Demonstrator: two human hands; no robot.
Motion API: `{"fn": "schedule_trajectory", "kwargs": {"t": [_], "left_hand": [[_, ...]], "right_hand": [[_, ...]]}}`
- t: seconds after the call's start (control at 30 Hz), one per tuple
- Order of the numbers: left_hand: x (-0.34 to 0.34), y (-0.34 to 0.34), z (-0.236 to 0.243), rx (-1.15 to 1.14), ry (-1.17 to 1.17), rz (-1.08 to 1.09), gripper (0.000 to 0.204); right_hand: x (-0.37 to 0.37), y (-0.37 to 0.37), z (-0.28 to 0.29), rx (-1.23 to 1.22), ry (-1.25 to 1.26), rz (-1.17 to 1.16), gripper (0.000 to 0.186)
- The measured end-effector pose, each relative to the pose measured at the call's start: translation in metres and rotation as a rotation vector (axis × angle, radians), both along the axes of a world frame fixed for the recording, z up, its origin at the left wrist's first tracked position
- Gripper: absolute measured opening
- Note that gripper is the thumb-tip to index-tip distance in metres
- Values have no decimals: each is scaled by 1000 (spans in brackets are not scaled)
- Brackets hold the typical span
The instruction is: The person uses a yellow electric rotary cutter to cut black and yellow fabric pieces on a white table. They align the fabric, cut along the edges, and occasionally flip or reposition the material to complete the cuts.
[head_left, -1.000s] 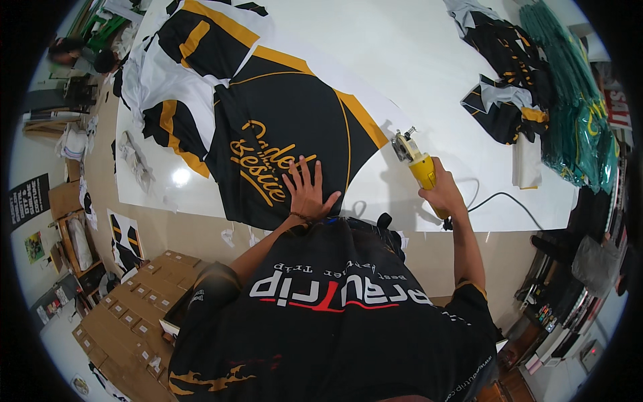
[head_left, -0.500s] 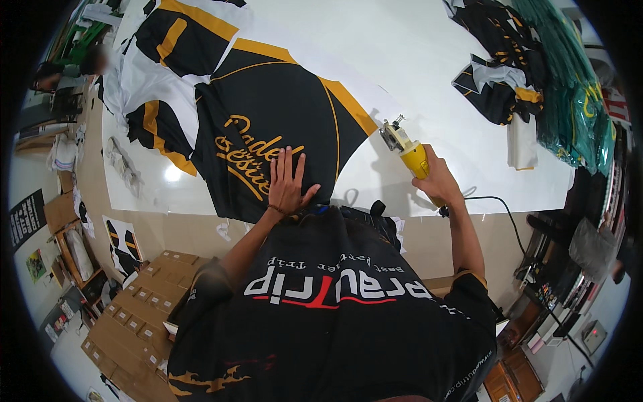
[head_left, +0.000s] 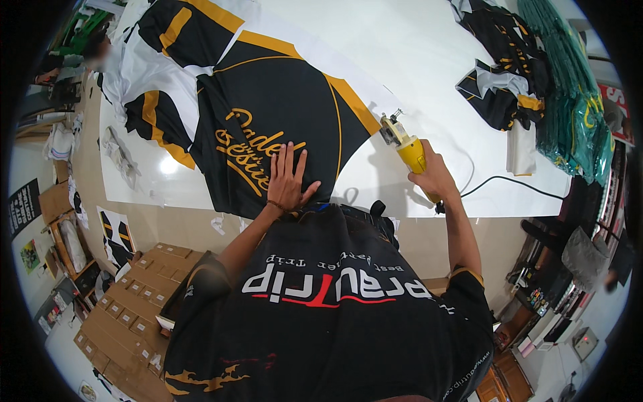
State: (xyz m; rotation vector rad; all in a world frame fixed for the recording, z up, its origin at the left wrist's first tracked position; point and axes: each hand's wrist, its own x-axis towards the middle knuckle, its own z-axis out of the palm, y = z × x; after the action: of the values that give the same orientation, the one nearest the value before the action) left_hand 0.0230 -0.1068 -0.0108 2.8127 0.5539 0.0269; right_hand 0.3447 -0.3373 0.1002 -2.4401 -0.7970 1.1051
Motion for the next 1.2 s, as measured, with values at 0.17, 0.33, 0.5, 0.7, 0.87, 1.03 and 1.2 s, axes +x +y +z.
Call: {"fn": "schedule_trajectory", "kwargs": {"t": [0.17,0.33,0.5,0.7,0.87,1.03,1.2], "left_hand": [[1,0,2,-26,-12,4,86],[0,0,1,-22,-6,3,87],[0,2,0,-25,2,-3,88],[0,1,1,-57,7,8,88],[0,1,1,-42,22,17,88],[-1,0,3,-45,31,29,87],[-3,0,-1,-41,-39,15,89]], "right_hand": [[0,5,3,-1,-4,5,78],[4,13,-2,15,-18,28,79],[11,33,-8,4,-35,51,78],[18,63,-5,24,-43,88,76],[24,91,-5,17,-69,130,74],[29,122,1,-36,-64,127,85],[34,142,4,-57,-73,134,88]]}}
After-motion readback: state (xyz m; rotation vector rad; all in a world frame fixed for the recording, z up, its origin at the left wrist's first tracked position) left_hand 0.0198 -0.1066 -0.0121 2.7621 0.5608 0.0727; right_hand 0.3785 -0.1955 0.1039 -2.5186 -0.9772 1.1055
